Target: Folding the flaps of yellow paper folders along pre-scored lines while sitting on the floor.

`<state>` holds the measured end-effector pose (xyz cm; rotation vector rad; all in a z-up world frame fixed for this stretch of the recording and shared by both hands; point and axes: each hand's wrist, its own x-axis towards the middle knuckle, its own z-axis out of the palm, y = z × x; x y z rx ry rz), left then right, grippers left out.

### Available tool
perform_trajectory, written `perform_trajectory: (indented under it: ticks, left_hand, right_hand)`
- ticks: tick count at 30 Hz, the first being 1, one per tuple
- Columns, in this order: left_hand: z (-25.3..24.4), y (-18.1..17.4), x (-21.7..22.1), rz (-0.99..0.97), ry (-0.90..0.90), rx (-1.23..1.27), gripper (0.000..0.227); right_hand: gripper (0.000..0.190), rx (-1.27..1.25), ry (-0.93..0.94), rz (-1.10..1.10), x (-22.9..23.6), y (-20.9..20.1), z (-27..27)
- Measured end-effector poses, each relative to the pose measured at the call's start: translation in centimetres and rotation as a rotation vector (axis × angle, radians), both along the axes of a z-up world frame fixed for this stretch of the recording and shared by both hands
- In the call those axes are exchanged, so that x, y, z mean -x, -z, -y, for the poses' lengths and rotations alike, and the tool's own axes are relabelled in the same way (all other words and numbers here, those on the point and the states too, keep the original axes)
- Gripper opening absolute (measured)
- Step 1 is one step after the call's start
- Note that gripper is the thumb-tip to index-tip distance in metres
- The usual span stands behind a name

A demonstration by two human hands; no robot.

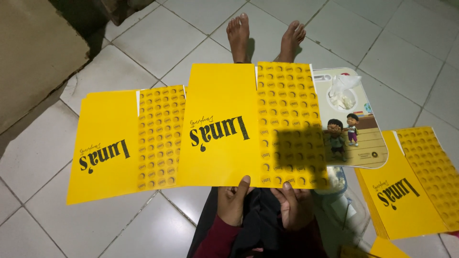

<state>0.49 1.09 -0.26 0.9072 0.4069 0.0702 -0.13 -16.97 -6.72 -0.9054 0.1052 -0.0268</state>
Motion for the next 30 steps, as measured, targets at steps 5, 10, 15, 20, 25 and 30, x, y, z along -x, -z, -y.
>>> perform_trajectory:
  ticks: [5, 10, 15, 20, 25, 30]
  left_hand:
    - [0.2, 0.1, 0.1, -0.041, -0.020, -0.091, 0.028]
    - [0.4, 0.9, 0.0, -0.040, -0.035, -0.108, 0.024]
    - [0.8, 0.5, 0.3, -0.046, -0.049, -0.123, 0.022]
    - [0.9, 0.0, 0.3, -0.073, -0.037, -0.085, 0.026]
    - [-1.8, -1.7, 2.1, 0.008, 0.284, -0.168, 0.029]
    - [-6.0, -8.8, -1.8, 0.321, 0.871, -0.591, 0.022]
  right_hand:
    - [0.031, 0.387, -0.039, -0.540, 0.1, 0.3, 0.5]
    - [0.023, 1.404, 0.067, 0.326, 0.2, -7.5, -2.4]
    - [0.029, 1.561, 0.295, 1.067, -3.1, -7.1, -3.2]
    - [0.013, 1.571, 0.474, 1.091, -3.5, -6.8, -3.1]
    - [0.018, 1.563, 0.465, 1.111, -3.6, -8.3, -2.8]
    - [0.016, 1.484, 0.553, 1.057, -3.5, -8.6, -3.7]
